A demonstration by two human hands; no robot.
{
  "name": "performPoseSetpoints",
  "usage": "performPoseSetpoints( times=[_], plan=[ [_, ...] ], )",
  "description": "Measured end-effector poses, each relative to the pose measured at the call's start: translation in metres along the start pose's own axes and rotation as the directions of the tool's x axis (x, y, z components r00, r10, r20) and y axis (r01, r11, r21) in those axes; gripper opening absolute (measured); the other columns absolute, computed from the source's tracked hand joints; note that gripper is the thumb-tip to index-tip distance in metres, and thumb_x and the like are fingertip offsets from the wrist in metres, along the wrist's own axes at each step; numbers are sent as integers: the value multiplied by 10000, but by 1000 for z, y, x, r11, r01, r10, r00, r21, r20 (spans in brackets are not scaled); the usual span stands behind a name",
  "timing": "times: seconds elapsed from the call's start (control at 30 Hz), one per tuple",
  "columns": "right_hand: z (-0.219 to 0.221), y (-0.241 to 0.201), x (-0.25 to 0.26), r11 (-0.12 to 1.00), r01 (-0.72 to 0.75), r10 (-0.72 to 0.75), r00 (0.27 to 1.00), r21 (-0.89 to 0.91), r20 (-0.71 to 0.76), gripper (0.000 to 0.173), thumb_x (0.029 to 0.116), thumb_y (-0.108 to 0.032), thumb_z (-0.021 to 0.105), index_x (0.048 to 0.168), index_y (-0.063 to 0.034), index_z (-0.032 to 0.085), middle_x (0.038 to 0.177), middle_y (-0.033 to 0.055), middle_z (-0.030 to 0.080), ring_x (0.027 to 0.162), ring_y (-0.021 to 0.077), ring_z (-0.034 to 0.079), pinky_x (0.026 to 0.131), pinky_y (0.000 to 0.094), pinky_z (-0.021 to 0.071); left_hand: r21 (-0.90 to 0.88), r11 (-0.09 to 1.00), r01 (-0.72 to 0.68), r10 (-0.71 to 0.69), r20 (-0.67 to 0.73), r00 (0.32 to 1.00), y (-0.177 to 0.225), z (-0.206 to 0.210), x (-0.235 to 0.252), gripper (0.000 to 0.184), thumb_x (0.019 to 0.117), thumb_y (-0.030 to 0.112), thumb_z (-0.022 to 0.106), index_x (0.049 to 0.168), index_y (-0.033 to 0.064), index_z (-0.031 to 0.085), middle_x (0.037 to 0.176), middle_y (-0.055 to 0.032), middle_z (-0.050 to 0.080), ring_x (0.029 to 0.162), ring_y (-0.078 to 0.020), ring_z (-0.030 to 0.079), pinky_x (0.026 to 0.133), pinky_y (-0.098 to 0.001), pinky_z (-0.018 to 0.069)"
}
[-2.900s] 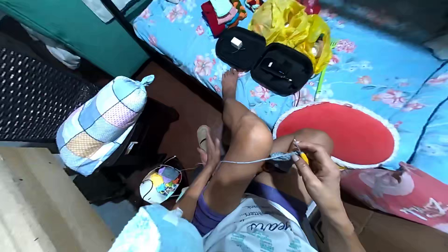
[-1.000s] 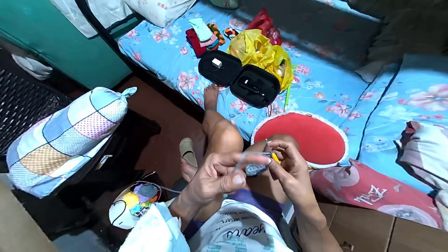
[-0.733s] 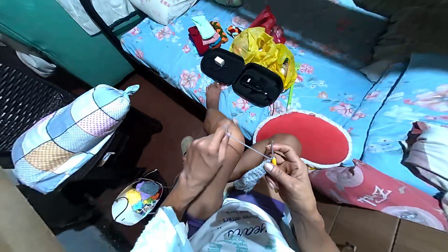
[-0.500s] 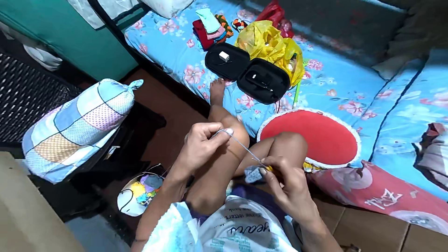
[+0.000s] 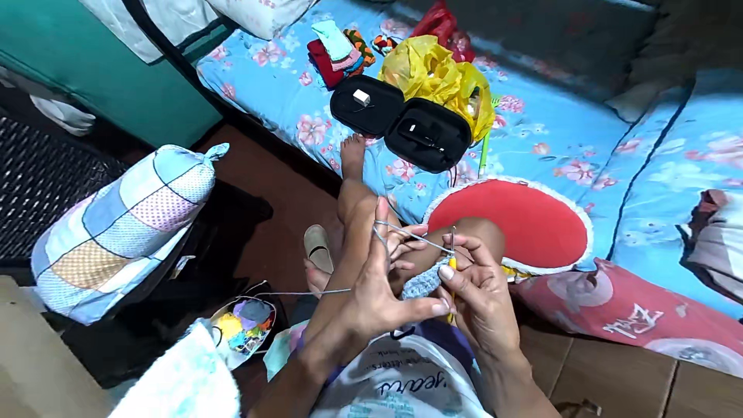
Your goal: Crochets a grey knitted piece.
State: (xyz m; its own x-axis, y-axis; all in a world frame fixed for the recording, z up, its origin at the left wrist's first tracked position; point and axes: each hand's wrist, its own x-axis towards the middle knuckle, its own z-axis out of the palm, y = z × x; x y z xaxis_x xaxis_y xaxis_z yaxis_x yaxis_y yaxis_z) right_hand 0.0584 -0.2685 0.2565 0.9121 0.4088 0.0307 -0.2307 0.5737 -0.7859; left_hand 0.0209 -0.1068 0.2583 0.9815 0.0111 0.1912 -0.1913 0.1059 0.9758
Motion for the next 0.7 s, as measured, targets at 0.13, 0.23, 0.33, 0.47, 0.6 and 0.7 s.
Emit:
performPoseSetpoints(
  times=[0.13, 0.23, 0.33, 0.47, 0.6, 0.7],
  plan=[
    [-1, 1, -2, 1000, 21, -21, 1000, -5, 16, 339, 942, -12, 653, 1273, -3, 585, 1171, 113, 704, 637, 13, 606, 531, 147, 498, -104, 984, 145, -156, -100, 983, 11, 11, 1, 1165, 819, -72, 728, 1548, -46, -181, 1121, -127, 675, 970, -161, 719, 891, -313, 607],
    [-5, -3, -3, 990, 50, -46, 998, -134, 35, 343, 954, -40, 649, 1291, 13, 616, 1175, 67, 696, 624, -14, 580, 537, 139, 502, -157, 974, 163, -186, -146, 972, 9, 11, 2, 1117, 815, -181, 662, 1558, -42, -161, 1006, -120, 717, 946, -172, 731, 904, -317, 599],
    [-8, -10, 0, 955, 64, -54, 998, -291, 41, 342, 949, -24, 636, 1286, 29, 656, 1187, 49, 672, 669, -7, 595, 567, 138, 527, -154, 978, 144, -165, -129, 978, 11, 10, 2, 1104, 808, -147, 671, 1563, -52, -128, 1080, -113, 688, 906, -147, 720, 847, -286, 606],
    [-11, -11, 5, 928, 45, -28, 998, -369, 51, 343, 921, -9, 650, 1259, 39, 686, 1121, 61, 668, 680, 8, 601, 552, 140, 525, -109, 986, 129, -145, -155, 977, 16, 13, 6, 1048, 840, -63, 722, 1579, -73, -21, 1100, -102, 700, 895, -122, 714, 784, -239, 606],
    [-16, -11, 6, 920, 42, -18, 998, -390, 63, 331, 924, -27, 656, 1248, 9, 710, 1050, 35, 691, 682, 13, 609, 562, 150, 531, -66, 991, 115, -126, -194, 973, 13, 13, 7, 913, 884, -54, 688, 1587, -72, 106, 990, -83, 745, 924, -124, 727, 883, -280, 599],
    [-21, -12, 8, 903, 48, -13, 996, -428, 85, 320, 930, -33, 645, 1240, -9, 721, 1032, 14, 707, 704, 7, 615, 584, 146, 528, -59, 993, 102, -111, -193, 975, 10, 13, 6, 809, 886, -76, 656, 1556, -111, 204, 950, -52, 739, 877, -86, 714, 862, -265, 595]
  ],
)
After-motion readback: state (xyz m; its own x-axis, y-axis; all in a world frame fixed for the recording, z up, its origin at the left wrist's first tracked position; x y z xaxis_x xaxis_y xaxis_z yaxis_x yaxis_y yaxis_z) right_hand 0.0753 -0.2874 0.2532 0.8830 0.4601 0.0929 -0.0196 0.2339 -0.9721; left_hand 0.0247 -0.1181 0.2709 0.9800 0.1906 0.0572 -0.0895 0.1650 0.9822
